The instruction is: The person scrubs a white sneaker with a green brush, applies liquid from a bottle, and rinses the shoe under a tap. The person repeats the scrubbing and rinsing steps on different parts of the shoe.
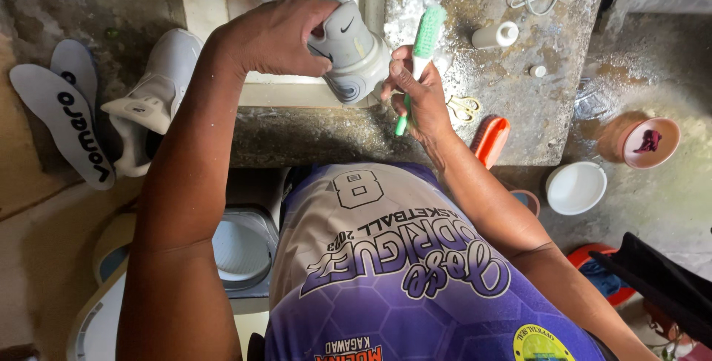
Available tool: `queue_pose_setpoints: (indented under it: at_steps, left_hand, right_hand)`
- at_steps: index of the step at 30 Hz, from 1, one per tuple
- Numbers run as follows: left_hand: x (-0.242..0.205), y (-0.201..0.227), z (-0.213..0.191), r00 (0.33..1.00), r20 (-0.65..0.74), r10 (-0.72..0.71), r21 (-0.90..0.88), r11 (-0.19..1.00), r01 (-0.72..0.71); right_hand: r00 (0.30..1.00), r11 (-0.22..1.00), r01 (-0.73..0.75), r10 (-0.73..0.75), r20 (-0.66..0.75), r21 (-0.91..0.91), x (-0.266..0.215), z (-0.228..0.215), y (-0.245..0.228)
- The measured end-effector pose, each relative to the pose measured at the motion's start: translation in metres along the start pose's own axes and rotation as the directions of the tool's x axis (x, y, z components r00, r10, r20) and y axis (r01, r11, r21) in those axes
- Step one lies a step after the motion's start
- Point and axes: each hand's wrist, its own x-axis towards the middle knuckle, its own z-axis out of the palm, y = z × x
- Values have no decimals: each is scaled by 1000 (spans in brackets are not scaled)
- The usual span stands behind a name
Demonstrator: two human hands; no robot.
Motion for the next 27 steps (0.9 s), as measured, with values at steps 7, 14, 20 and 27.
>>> queue_pose_setpoints:
  at_steps: [7, 14, 20, 27]
  left_hand:
    - [-5, 2, 4, 990, -39, -137, -48, 990, 135]
    - [-18, 3, 9, 999, -36, -29, 33, 999, 30]
    - [-24, 12, 12, 996, -71, -45, 56, 997, 49]
    - [-24, 6, 1, 951, -30, -309, -83, 948, 306]
  right_hand:
    - [999, 1000, -18, 17, 31, 13, -2, 6, 9]
    - [999, 1000, -25, 25, 29, -1, -11, 7, 14]
    - [998, 998, -58, 57, 36, 34, -18, 13, 14]
    - [983, 986, -167, 166, 82, 8, -23, 16, 19]
